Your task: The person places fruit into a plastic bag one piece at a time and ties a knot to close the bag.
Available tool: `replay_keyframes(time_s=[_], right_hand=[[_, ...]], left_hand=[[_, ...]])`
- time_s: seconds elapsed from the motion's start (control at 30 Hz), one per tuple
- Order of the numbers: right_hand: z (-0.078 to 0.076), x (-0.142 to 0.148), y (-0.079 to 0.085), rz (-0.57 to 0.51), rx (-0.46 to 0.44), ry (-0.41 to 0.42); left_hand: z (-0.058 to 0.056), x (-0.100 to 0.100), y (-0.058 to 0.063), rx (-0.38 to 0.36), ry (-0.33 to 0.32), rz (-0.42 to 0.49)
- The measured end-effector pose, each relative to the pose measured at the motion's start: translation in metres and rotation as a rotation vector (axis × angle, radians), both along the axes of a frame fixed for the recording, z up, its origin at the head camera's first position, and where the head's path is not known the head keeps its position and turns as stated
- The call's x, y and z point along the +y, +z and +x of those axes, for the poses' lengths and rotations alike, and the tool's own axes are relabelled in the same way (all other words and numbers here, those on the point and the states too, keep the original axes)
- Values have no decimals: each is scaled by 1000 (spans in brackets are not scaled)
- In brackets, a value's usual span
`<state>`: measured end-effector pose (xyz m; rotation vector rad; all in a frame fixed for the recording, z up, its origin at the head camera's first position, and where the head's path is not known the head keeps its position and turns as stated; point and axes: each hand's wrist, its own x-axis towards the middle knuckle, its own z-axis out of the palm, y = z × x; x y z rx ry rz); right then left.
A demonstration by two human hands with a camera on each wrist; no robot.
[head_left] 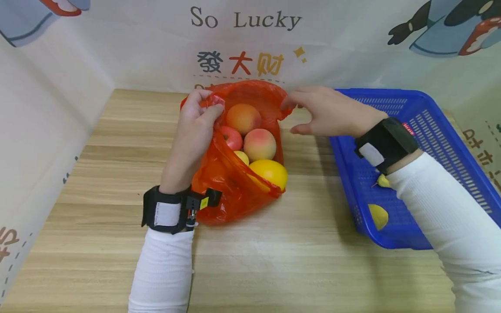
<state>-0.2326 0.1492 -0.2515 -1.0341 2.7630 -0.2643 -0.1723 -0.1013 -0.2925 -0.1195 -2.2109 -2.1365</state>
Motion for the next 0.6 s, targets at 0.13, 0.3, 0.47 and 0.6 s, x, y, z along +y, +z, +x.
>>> replay_keyframes(time_s=[0.13,0.3,0.47,0.6], right_hand=[[-8,29,7,32,-4,-85],[-24,69,5,61,-18,-170],[-38,116,-10,214,-143,-279],[-38,154,-24,309,-355,-401]], left_hand=[[0,-1,1,-1,-1,-2],[0,-1,2,3,-5,-3],[1,-1,2,-1,-6,-15],[2,-1,1,-5,-6,-13]])
